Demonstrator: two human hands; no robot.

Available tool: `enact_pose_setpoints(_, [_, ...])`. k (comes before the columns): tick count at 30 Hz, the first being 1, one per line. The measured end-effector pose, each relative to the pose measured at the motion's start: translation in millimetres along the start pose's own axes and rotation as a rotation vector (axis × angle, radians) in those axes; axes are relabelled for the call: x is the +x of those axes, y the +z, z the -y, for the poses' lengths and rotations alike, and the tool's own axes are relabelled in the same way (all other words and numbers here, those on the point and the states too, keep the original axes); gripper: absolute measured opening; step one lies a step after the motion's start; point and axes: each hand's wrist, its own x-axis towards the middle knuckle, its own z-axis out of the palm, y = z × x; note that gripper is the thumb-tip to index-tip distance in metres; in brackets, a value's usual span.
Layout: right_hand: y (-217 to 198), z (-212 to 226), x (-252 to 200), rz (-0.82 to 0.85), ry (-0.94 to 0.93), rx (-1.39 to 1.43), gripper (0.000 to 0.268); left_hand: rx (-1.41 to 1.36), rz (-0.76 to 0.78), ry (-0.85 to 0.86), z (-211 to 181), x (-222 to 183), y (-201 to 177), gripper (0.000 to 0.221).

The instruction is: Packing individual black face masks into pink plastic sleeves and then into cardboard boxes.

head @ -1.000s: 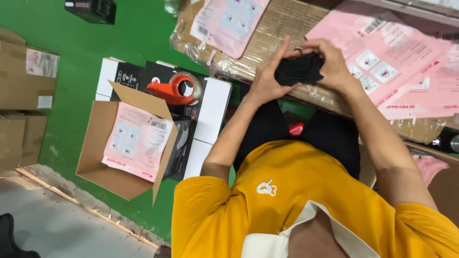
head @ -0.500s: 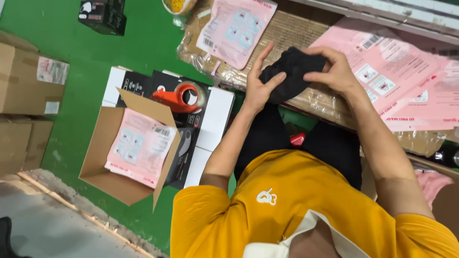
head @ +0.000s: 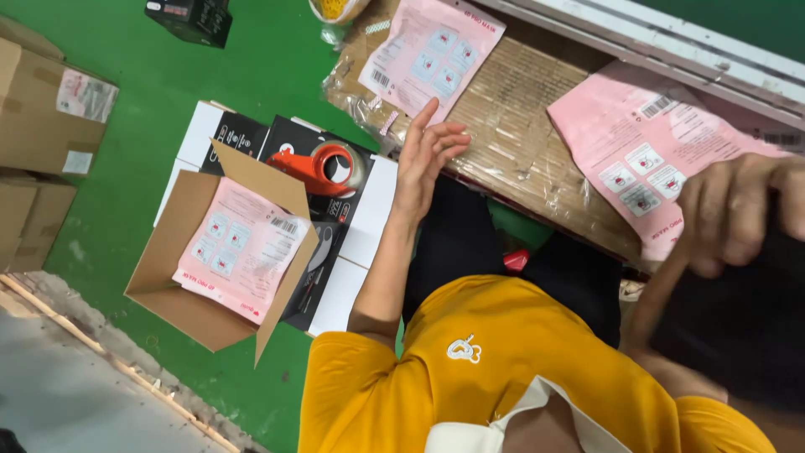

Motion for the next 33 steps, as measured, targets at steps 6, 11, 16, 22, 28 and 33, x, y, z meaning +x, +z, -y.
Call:
enact_pose_setpoints(6, [-1.1, 21.6, 9.3, -0.071, -0.271, -0.488, 0.032, -0.006, -0.268, -0.099, 47.8, -8.1, -5.1, 0.064])
enact_pose_setpoints(11, [0.3, 15.3, 22.8, 0.72, -0.337, 0.828, 0.032, -0.119, -0.31, -0.138, 75.4, 2.7, -8.9, 0.069])
enact_pose_setpoints(16, [52.2, 25.7, 23.3, -0.088, -0.147, -0.542, 0.022, -0.31, -0.274, -0.17, 112.7, 21.5, -14.0, 0.097])
enact_pose_setpoints(22, [68.6, -45.9, 16.5, -0.055, 0.009, -0.274, 0.022, -0.91, 0.138, -0.317, 147.1, 9.5, -7.1, 0.12])
enact_pose_setpoints(28, [76.7, -20.5, 19.3, -0.096, 0.087, -0.423, 0.03, -0.198, 0.027, -0.162, 102.9, 12.3, 17.8, 0.088])
enact_pose_setpoints(33, [79.4, 15.9, 33.0, 0.067, -0.171, -0.517, 0.105, 0.529, -0.053, 0.05, 51.3, 16.5, 29.2, 0.064])
